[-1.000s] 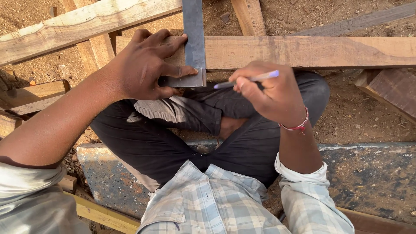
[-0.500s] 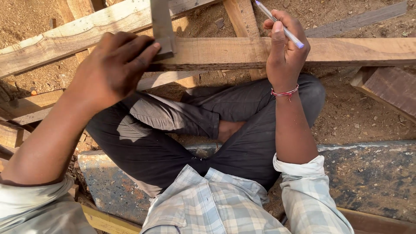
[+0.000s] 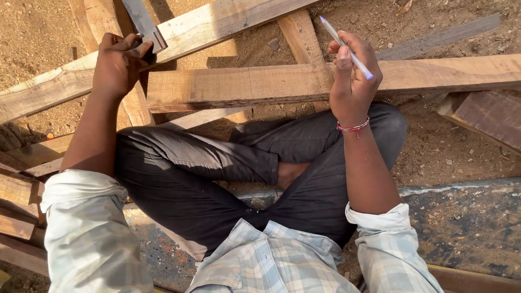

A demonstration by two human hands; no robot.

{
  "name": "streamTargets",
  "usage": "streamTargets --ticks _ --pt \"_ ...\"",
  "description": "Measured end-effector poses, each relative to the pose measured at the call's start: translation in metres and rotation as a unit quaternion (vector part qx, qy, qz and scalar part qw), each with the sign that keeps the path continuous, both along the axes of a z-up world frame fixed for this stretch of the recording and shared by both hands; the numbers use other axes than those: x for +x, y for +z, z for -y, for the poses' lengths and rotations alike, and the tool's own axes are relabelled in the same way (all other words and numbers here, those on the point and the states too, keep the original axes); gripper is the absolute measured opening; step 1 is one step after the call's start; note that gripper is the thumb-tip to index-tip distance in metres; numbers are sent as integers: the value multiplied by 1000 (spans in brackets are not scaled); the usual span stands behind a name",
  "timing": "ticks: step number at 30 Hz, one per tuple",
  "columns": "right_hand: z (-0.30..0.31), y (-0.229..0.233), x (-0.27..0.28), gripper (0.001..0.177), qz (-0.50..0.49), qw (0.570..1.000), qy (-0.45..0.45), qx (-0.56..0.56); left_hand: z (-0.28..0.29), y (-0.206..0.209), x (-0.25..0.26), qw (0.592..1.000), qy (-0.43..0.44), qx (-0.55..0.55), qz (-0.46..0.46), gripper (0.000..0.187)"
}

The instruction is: The person uses a try square and a pen to mark straight lines on several wooden planks. They then gather the marked planks and stack them together on the ground.

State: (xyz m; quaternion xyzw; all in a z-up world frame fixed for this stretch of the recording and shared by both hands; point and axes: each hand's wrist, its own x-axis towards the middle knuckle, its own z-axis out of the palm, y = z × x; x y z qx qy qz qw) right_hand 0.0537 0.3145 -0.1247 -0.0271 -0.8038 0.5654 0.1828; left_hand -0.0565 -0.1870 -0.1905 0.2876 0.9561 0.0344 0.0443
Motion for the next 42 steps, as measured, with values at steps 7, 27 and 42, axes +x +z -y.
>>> streamTargets --ticks 7,27,42 --pt "-30 -6 -8 31 -44 998 -37 -11 -28 40 6 986 52 160 -10 29" --pt "-239 -74 33 49 85 718 -500 -477 -164 228 110 997 -23 2 -76 84" --pt "-41 -9 92 38 93 667 -322 -665 14 329 220 939 -9 -67 -337 84"
